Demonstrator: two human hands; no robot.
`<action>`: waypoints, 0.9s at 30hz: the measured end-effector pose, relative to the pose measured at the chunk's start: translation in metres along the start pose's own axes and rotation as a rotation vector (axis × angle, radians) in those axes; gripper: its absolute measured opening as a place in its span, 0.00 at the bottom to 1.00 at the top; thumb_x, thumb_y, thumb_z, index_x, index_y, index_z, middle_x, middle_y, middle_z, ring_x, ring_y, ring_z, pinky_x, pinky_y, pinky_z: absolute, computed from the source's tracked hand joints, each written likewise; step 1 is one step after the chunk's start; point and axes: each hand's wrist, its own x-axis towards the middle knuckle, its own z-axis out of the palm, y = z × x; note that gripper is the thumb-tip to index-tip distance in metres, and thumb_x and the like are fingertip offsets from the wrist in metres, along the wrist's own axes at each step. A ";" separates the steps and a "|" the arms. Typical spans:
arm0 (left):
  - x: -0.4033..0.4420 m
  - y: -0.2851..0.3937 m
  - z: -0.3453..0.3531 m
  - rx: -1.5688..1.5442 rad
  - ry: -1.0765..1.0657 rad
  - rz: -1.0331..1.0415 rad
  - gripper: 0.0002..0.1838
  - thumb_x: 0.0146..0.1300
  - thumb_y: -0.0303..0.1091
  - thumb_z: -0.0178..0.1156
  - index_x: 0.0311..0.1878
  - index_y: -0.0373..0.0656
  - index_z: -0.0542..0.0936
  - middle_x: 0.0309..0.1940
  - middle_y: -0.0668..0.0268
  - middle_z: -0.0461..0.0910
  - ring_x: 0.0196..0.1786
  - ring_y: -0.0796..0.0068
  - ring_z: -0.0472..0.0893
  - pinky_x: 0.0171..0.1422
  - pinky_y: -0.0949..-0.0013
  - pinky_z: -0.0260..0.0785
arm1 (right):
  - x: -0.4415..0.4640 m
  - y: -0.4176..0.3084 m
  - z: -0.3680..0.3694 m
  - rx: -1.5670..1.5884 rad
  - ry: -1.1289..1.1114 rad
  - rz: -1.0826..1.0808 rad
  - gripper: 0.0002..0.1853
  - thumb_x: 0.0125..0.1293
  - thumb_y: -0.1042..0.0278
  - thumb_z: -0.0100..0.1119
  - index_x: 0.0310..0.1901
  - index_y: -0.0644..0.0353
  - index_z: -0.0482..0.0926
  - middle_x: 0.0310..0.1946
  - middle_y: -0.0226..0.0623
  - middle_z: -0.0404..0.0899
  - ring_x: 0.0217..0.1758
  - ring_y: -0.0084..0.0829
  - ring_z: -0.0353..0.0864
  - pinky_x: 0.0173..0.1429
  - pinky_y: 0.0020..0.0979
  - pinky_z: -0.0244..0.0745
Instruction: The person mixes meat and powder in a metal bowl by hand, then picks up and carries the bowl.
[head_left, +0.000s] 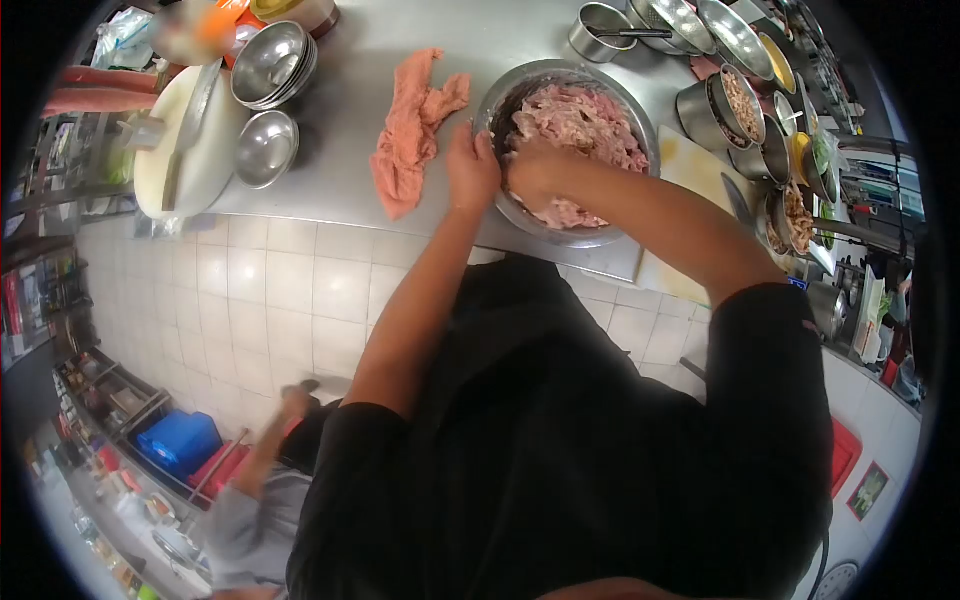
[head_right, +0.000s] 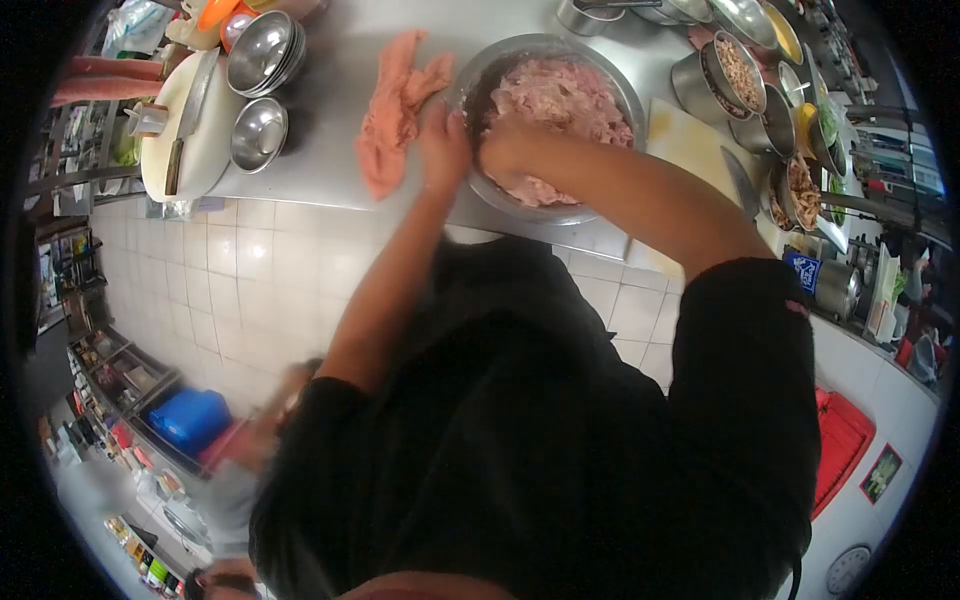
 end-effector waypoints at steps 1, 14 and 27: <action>-0.003 0.004 0.002 -0.001 0.027 0.010 0.16 0.66 0.31 0.53 0.51 0.27 0.74 0.36 0.40 0.79 0.39 0.43 0.80 0.43 0.56 0.72 | -0.009 -0.002 0.006 -0.044 0.049 -0.008 0.16 0.48 0.62 0.60 0.37 0.61 0.86 0.51 0.51 0.79 0.48 0.51 0.82 0.55 0.45 0.76; -0.004 0.023 0.014 -0.079 0.010 -0.023 0.17 0.68 0.32 0.51 0.52 0.27 0.72 0.37 0.41 0.79 0.41 0.42 0.79 0.46 0.55 0.70 | -0.028 0.014 0.133 0.397 0.611 0.710 0.09 0.51 0.69 0.58 0.30 0.66 0.81 0.42 0.60 0.78 0.39 0.51 0.82 0.48 0.50 0.76; -0.060 0.005 0.005 -0.506 -0.133 -0.318 0.20 0.68 0.34 0.53 0.57 0.30 0.70 0.50 0.47 0.76 0.49 0.56 0.78 0.56 0.63 0.68 | -0.117 0.013 0.072 0.923 0.606 0.633 0.19 0.49 0.70 0.59 0.43 0.72 0.80 0.39 0.62 0.80 0.48 0.54 0.81 0.54 0.43 0.74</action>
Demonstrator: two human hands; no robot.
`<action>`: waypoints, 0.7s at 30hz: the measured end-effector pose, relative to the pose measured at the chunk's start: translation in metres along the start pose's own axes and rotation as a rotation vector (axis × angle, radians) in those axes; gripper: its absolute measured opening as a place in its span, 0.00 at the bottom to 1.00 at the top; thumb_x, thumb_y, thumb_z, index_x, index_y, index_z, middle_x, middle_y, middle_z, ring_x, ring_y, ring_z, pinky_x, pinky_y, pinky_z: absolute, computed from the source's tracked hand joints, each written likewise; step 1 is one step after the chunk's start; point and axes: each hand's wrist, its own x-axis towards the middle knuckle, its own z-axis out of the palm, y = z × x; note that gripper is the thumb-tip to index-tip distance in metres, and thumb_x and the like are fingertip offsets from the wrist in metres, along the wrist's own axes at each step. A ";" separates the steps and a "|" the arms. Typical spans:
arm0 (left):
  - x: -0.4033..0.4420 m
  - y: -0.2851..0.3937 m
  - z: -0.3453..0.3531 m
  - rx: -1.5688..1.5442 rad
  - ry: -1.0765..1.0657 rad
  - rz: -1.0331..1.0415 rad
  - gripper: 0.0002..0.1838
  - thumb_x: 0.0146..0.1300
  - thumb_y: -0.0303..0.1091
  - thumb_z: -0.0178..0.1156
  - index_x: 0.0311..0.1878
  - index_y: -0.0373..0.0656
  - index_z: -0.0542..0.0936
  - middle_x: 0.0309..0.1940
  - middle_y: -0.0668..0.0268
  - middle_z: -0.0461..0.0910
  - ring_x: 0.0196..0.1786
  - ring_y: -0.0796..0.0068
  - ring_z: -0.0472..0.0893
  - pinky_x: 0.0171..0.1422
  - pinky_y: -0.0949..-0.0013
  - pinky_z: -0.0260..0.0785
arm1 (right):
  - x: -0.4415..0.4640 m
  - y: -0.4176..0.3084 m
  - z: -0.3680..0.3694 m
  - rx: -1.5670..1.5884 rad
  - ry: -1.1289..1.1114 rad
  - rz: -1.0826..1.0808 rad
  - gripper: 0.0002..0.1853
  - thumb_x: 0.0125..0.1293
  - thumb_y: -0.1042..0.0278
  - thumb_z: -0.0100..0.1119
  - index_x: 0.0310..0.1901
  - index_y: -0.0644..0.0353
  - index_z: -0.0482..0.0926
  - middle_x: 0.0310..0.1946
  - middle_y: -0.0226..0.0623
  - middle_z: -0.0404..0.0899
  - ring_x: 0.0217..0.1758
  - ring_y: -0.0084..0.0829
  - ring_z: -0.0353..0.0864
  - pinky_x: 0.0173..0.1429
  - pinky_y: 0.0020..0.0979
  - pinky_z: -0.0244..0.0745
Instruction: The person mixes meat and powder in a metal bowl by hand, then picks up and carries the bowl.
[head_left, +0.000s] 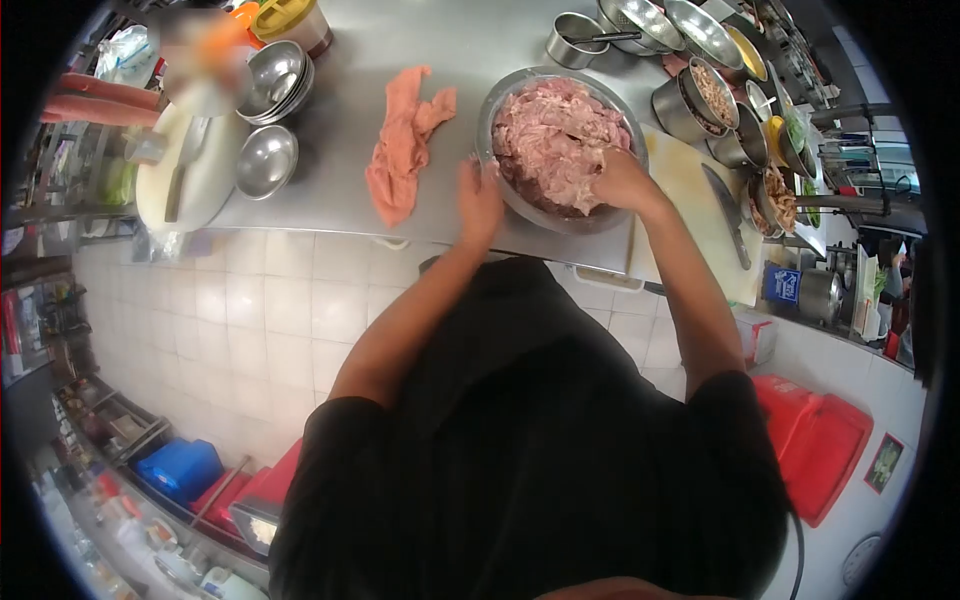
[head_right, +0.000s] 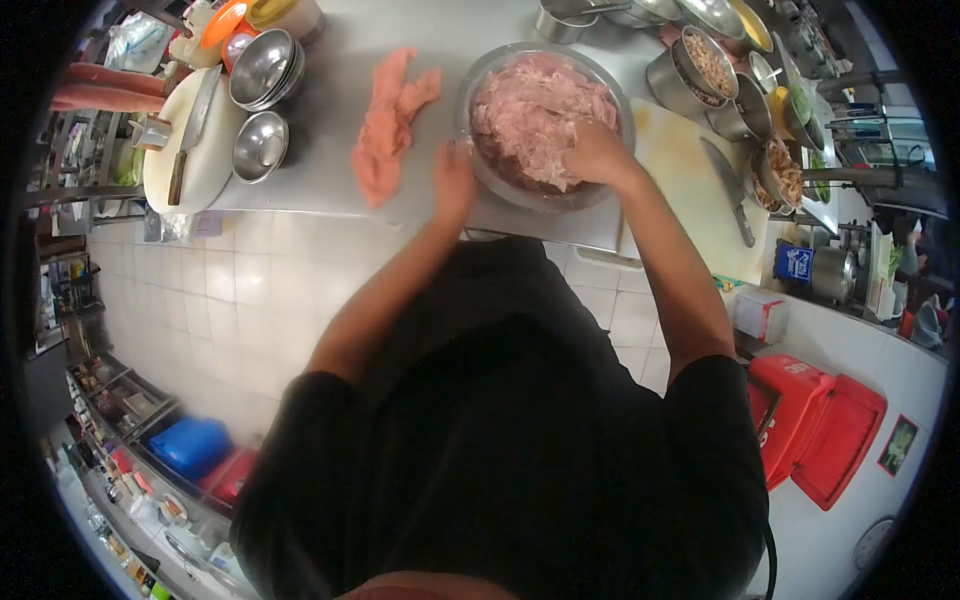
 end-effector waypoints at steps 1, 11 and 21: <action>0.007 0.020 -0.001 0.112 0.021 0.015 0.20 0.68 0.35 0.53 0.57 0.30 0.69 0.51 0.48 0.75 0.51 0.57 0.77 0.58 0.63 0.68 | -0.005 -0.009 -0.005 -0.009 -0.044 0.000 0.20 0.50 0.70 0.59 0.44 0.71 0.80 0.40 0.62 0.80 0.49 0.54 0.80 0.55 0.43 0.74; 0.048 0.019 0.016 0.473 0.047 0.152 0.21 0.71 0.34 0.46 0.59 0.27 0.68 0.55 0.37 0.72 0.58 0.38 0.73 0.62 0.55 0.64 | 0.046 0.023 0.054 -0.222 -0.243 -0.269 0.22 0.51 0.60 0.63 0.43 0.71 0.80 0.39 0.63 0.79 0.46 0.55 0.81 0.53 0.44 0.75; 0.046 0.012 0.019 0.517 0.064 0.251 0.20 0.71 0.34 0.45 0.56 0.24 0.69 0.51 0.35 0.73 0.55 0.37 0.73 0.61 0.53 0.64 | 0.089 0.006 0.092 0.267 0.085 0.171 0.18 0.50 0.66 0.57 0.37 0.76 0.80 0.36 0.63 0.81 0.42 0.49 0.84 0.46 0.42 0.79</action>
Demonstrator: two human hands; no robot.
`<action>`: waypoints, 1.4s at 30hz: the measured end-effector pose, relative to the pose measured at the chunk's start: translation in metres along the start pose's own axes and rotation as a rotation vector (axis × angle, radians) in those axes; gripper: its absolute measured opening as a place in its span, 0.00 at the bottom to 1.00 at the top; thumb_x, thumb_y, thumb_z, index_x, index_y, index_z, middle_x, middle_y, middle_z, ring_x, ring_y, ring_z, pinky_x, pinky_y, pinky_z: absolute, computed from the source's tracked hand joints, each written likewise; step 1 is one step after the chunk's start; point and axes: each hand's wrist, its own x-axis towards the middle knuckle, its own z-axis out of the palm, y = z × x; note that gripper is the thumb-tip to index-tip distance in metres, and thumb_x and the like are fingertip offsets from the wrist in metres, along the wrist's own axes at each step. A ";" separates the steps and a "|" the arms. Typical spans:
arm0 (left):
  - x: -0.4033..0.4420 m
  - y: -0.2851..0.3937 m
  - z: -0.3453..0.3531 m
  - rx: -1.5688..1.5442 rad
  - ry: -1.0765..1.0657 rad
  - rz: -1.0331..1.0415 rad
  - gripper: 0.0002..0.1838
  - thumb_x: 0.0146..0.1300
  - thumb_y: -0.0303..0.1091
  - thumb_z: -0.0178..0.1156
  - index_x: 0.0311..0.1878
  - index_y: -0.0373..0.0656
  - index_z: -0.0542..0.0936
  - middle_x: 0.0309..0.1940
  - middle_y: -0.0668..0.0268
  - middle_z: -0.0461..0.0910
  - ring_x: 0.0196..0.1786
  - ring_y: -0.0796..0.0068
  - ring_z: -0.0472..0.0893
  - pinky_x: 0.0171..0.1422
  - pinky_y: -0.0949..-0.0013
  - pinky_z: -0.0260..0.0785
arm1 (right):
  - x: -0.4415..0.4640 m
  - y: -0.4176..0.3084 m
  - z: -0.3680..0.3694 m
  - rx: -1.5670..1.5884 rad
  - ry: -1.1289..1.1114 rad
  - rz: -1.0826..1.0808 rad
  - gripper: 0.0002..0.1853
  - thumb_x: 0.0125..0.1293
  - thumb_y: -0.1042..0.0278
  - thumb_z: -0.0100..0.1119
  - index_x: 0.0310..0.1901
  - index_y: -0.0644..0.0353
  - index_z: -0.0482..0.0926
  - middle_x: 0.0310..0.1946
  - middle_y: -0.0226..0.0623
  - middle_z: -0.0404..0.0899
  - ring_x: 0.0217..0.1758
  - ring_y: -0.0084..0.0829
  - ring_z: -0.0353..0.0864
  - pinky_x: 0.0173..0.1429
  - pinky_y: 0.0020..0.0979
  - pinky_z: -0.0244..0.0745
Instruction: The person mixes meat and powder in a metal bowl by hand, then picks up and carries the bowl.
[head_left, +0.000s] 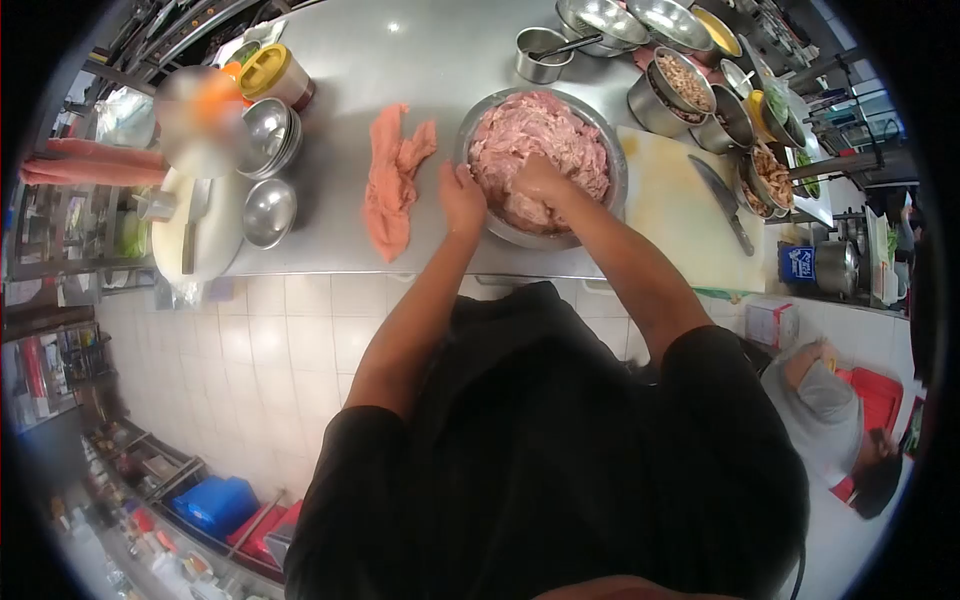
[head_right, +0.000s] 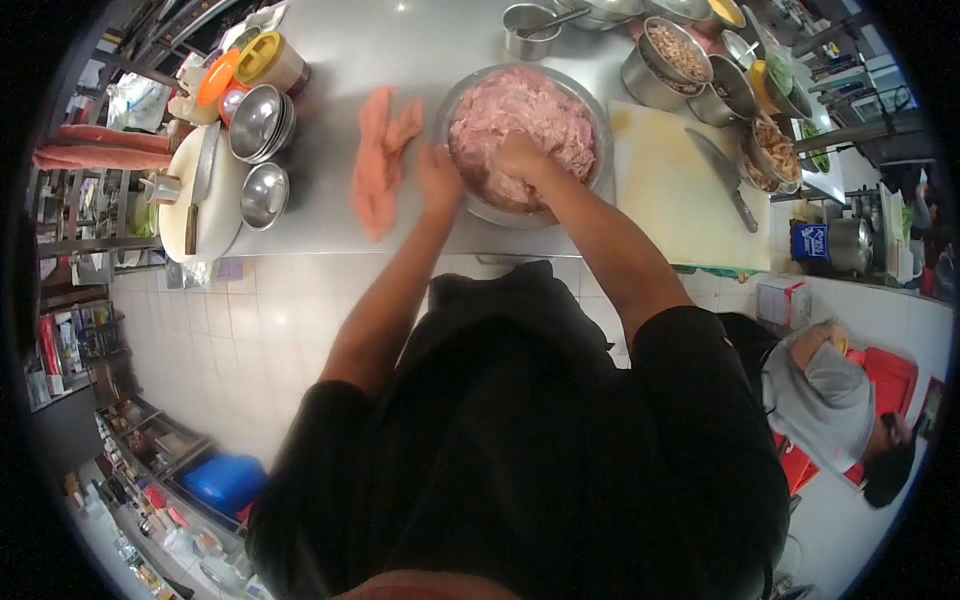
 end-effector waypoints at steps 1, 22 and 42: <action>0.000 -0.003 0.001 0.019 0.016 0.015 0.21 0.71 0.35 0.45 0.56 0.24 0.69 0.50 0.35 0.73 0.55 0.37 0.73 0.61 0.52 0.64 | 0.003 0.002 0.000 0.125 0.033 0.068 0.18 0.49 0.67 0.57 0.35 0.76 0.80 0.34 0.62 0.81 0.41 0.48 0.84 0.44 0.42 0.79; -0.008 0.012 -0.010 -0.007 0.059 -0.049 0.17 0.70 0.33 0.48 0.55 0.29 0.70 0.41 0.41 0.76 0.45 0.42 0.77 0.51 0.55 0.68 | -0.023 0.021 -0.128 -0.095 -0.028 -0.125 0.25 0.61 0.62 0.61 0.60 0.59 0.76 0.58 0.44 0.77 0.59 0.37 0.77 0.65 0.31 0.65; -0.009 -0.002 -0.001 -0.129 0.021 -0.184 0.22 0.72 0.33 0.44 0.61 0.24 0.67 0.55 0.40 0.73 0.58 0.45 0.73 0.65 0.59 0.63 | -0.072 -0.053 -0.060 -0.289 -0.086 -0.477 0.20 0.56 0.66 0.61 0.50 0.65 0.79 0.47 0.54 0.80 0.47 0.45 0.83 0.51 0.41 0.77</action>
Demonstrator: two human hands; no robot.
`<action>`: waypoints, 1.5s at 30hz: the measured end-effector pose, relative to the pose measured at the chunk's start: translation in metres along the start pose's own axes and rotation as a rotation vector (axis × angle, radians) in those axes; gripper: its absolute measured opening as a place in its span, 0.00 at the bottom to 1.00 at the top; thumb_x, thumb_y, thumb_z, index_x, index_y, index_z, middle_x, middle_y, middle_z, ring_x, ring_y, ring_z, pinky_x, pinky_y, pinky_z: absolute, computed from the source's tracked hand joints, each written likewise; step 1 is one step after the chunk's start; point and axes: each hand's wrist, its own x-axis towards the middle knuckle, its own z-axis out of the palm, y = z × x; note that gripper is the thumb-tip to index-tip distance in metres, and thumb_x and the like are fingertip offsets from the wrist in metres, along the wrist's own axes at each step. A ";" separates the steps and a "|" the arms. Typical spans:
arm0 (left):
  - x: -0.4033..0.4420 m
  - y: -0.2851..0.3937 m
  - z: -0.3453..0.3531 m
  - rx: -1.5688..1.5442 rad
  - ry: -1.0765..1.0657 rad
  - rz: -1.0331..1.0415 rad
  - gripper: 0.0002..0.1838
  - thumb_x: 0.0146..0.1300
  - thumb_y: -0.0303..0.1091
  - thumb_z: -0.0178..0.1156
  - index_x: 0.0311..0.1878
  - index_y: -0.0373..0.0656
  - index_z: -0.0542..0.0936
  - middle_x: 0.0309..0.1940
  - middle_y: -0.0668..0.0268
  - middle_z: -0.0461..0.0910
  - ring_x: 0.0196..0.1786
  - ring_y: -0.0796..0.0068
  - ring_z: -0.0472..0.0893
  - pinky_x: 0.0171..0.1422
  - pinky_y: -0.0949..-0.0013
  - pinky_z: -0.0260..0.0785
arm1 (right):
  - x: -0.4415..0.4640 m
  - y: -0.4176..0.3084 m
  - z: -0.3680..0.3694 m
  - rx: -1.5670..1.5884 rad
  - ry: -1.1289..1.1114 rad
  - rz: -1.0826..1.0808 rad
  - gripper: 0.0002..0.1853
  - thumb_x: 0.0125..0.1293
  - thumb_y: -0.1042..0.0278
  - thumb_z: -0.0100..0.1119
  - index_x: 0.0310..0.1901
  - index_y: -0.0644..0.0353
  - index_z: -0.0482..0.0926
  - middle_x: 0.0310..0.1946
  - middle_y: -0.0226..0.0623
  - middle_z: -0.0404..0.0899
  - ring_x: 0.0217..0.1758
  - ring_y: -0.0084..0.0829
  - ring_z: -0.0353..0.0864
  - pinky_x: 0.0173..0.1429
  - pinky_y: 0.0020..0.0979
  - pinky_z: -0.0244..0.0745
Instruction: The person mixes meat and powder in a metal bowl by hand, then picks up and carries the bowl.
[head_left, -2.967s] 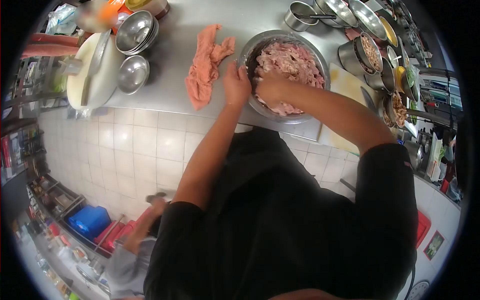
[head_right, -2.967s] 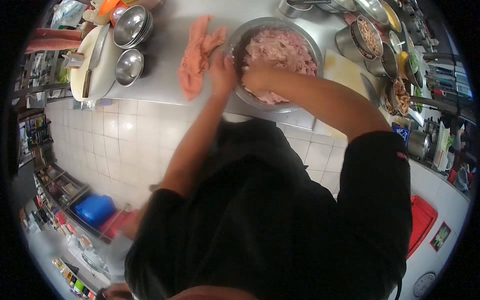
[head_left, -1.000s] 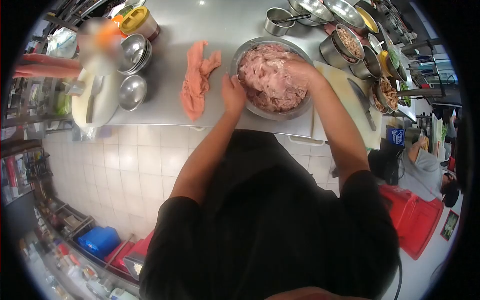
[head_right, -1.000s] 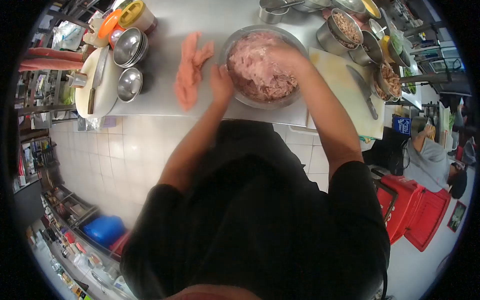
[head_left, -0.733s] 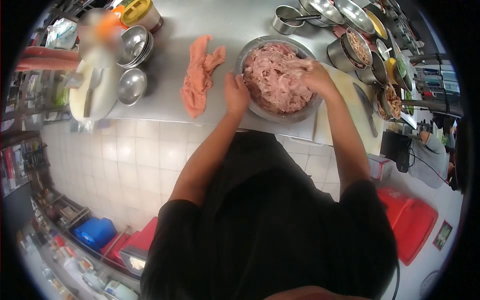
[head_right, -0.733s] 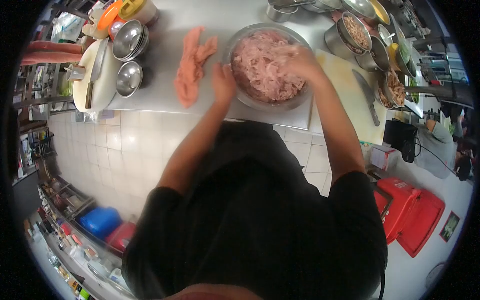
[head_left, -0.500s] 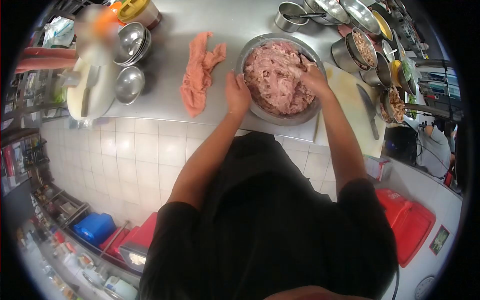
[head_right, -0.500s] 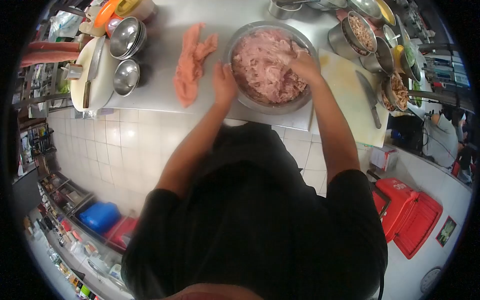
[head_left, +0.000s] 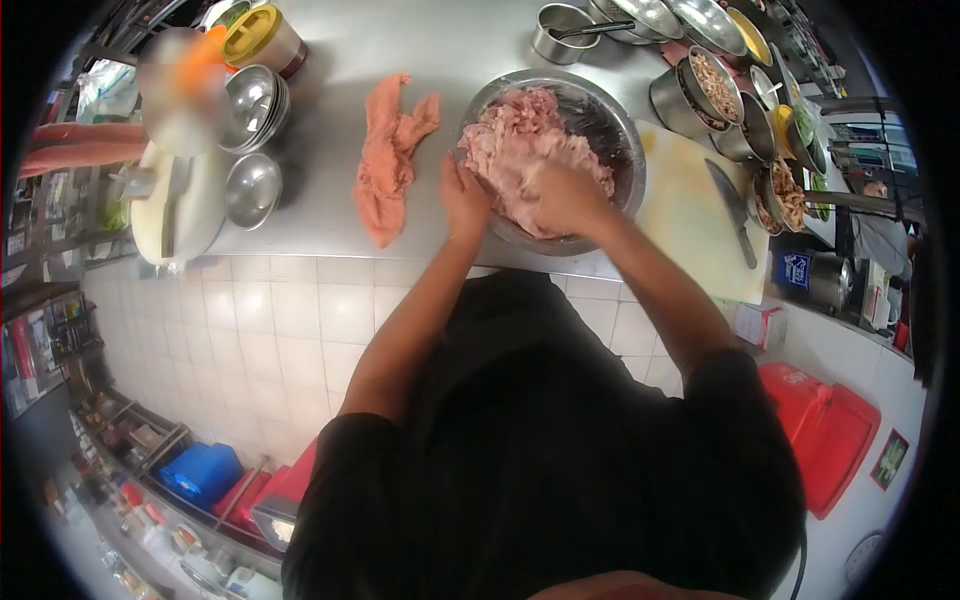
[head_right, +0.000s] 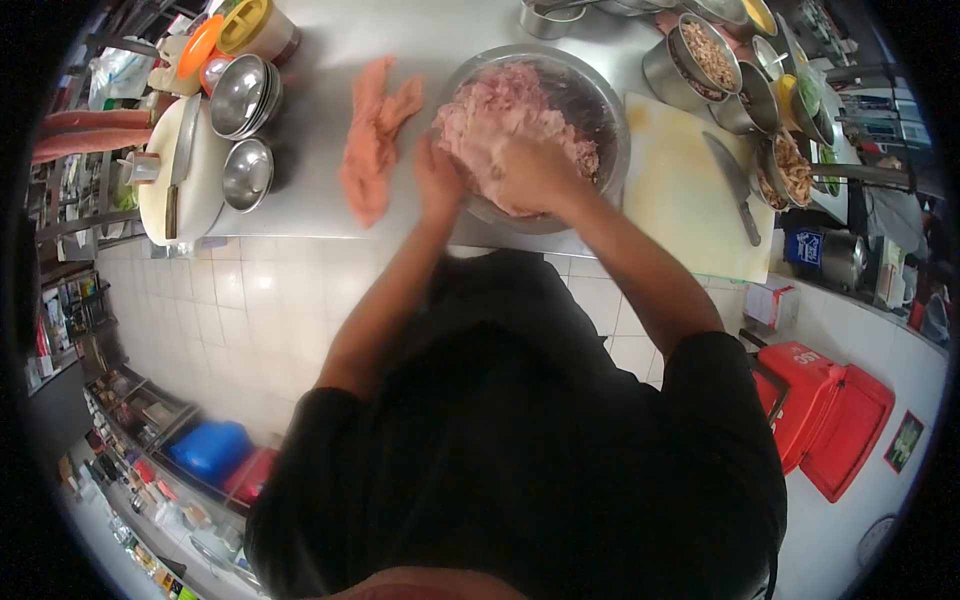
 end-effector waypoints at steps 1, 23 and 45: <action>0.000 -0.005 -0.001 0.014 -0.002 0.014 0.22 0.71 0.33 0.45 0.61 0.24 0.67 0.55 0.40 0.73 0.58 0.44 0.73 0.65 0.59 0.63 | -0.010 -0.004 0.008 -0.065 -0.004 0.020 0.17 0.56 0.66 0.61 0.46 0.65 0.80 0.44 0.54 0.81 0.45 0.47 0.83 0.49 0.42 0.77; 0.010 -0.004 -0.004 0.110 0.005 0.166 0.22 0.70 0.34 0.48 0.59 0.25 0.70 0.46 0.39 0.78 0.49 0.44 0.79 0.55 0.55 0.69 | 0.093 0.121 -0.026 0.582 -0.155 0.277 0.25 0.64 0.53 0.59 0.55 0.66 0.79 0.41 0.39 0.82 0.49 0.31 0.79 0.58 0.31 0.71; 0.007 0.021 -0.005 0.025 -0.029 0.118 0.19 0.70 0.31 0.48 0.58 0.28 0.72 0.48 0.42 0.77 0.51 0.48 0.78 0.57 0.59 0.68 | 0.016 0.065 0.040 -0.166 0.073 0.388 0.11 0.56 0.66 0.56 0.36 0.63 0.81 0.35 0.54 0.82 0.40 0.55 0.82 0.47 0.48 0.77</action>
